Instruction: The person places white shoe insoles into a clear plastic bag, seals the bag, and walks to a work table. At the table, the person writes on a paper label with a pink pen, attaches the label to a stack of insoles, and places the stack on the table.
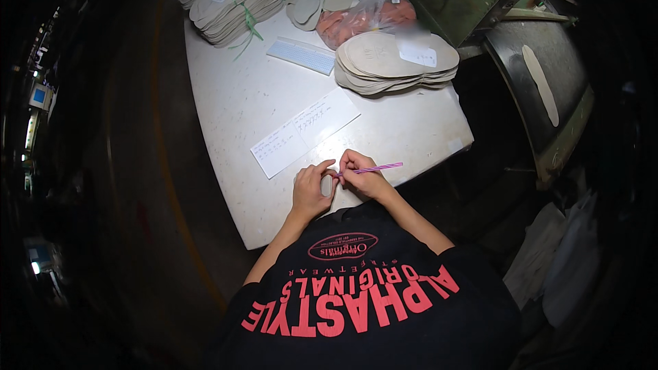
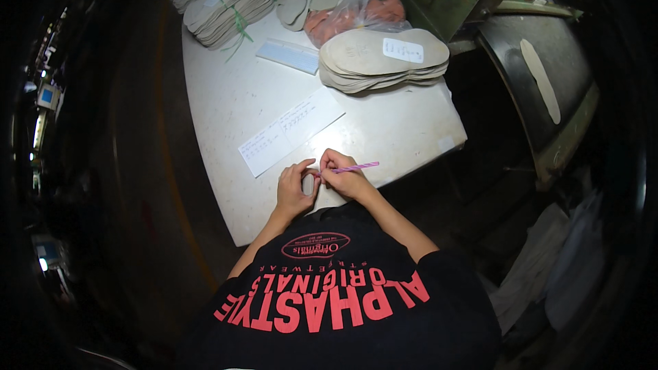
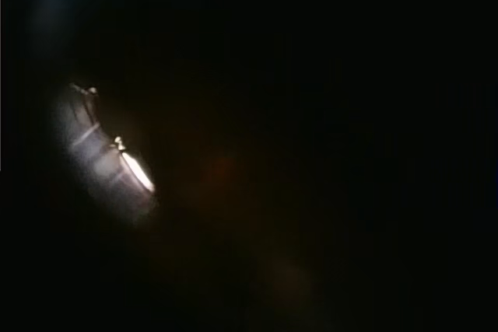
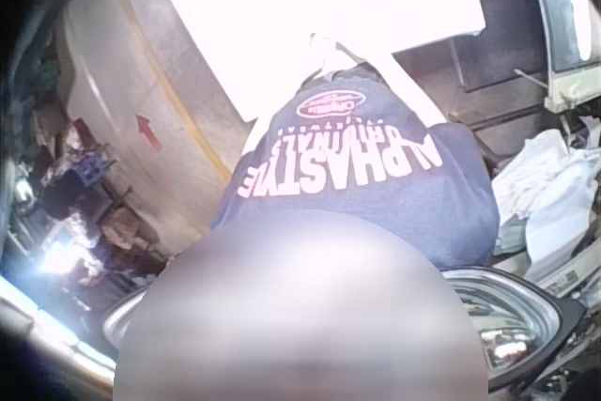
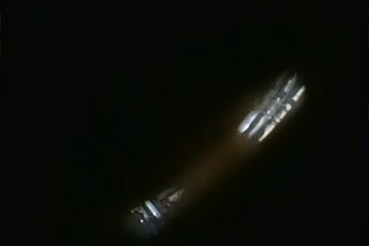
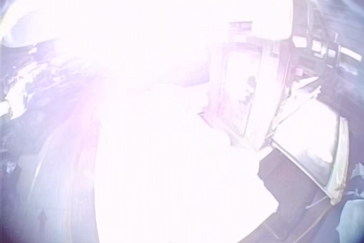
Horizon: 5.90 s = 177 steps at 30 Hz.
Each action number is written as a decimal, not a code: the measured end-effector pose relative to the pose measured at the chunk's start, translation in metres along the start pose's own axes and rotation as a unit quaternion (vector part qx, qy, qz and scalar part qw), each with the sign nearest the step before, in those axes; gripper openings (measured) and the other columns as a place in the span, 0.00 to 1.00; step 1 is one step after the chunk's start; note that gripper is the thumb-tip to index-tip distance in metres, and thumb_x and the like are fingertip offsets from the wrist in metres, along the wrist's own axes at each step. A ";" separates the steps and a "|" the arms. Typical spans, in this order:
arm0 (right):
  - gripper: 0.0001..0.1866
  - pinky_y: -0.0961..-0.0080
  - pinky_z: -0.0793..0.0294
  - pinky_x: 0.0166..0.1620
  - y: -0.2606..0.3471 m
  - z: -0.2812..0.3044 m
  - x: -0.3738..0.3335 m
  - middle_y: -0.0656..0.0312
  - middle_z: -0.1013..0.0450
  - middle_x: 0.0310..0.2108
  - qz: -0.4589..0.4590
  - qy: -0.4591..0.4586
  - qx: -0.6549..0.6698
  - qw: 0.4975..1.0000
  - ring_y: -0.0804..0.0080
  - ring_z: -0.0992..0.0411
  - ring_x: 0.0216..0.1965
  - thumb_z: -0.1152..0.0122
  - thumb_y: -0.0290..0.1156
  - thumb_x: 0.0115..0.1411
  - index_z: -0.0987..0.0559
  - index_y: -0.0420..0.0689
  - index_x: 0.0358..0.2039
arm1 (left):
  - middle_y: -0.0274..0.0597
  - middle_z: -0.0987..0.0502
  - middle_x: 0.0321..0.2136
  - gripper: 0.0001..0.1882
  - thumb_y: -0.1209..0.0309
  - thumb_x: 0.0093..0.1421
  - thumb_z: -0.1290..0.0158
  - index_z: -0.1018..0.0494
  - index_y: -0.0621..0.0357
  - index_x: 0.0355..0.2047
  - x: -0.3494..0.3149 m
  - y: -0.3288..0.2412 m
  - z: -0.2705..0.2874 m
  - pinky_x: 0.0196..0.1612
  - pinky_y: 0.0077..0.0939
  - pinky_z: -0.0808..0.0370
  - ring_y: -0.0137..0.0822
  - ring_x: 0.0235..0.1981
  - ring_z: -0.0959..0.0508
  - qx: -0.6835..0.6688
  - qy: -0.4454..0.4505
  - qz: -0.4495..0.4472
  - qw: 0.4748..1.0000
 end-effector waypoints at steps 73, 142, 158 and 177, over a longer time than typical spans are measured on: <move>0.42 0.47 0.42 0.73 0.018 0.169 0.081 0.59 0.29 0.63 0.013 -0.321 0.270 0.908 0.58 0.33 0.65 0.26 0.52 0.65 0.33 0.41 0.70 | 0.39 0.19 0.37 0.12 0.69 0.64 0.41 0.20 0.51 0.48 0.002 -0.002 -0.004 0.44 0.40 0.25 0.43 0.41 0.19 0.036 0.071 -0.013 0.997; 0.39 0.37 0.35 0.70 0.071 0.180 0.117 0.58 0.31 0.71 0.103 -0.246 0.438 0.859 0.52 0.32 0.70 0.31 0.53 0.65 0.30 0.49 0.71 | 0.37 0.22 0.38 0.13 0.70 0.63 0.41 0.21 0.52 0.48 -0.004 0.003 -0.006 0.49 0.37 0.26 0.40 0.43 0.21 0.023 0.068 0.002 0.997; 0.35 0.51 0.28 0.69 0.098 0.139 0.056 0.49 0.29 0.67 0.172 -0.288 0.368 0.867 0.50 0.27 0.66 0.41 0.43 0.69 0.33 0.37 0.71 | 0.35 0.21 0.37 0.12 0.70 0.61 0.39 0.20 0.49 0.46 0.002 -0.001 0.002 0.46 0.37 0.25 0.39 0.42 0.20 0.041 0.055 -0.016 0.998; 0.35 0.47 0.31 0.71 0.239 -0.045 0.144 0.50 0.27 0.64 0.241 -0.038 0.419 0.875 0.52 0.29 0.67 0.37 0.43 0.69 0.33 0.39 0.70 | 0.38 0.20 0.40 0.15 0.66 0.60 0.38 0.19 0.50 0.48 0.000 0.007 -0.001 0.51 0.39 0.25 0.42 0.44 0.19 0.024 0.060 -0.017 0.998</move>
Point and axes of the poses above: each hand's wrist, its own x-axis towards the middle knuckle, its own z-axis out of the back of the hand, y = z × x, the point moved 5 cm from there along x, towards the middle knuckle
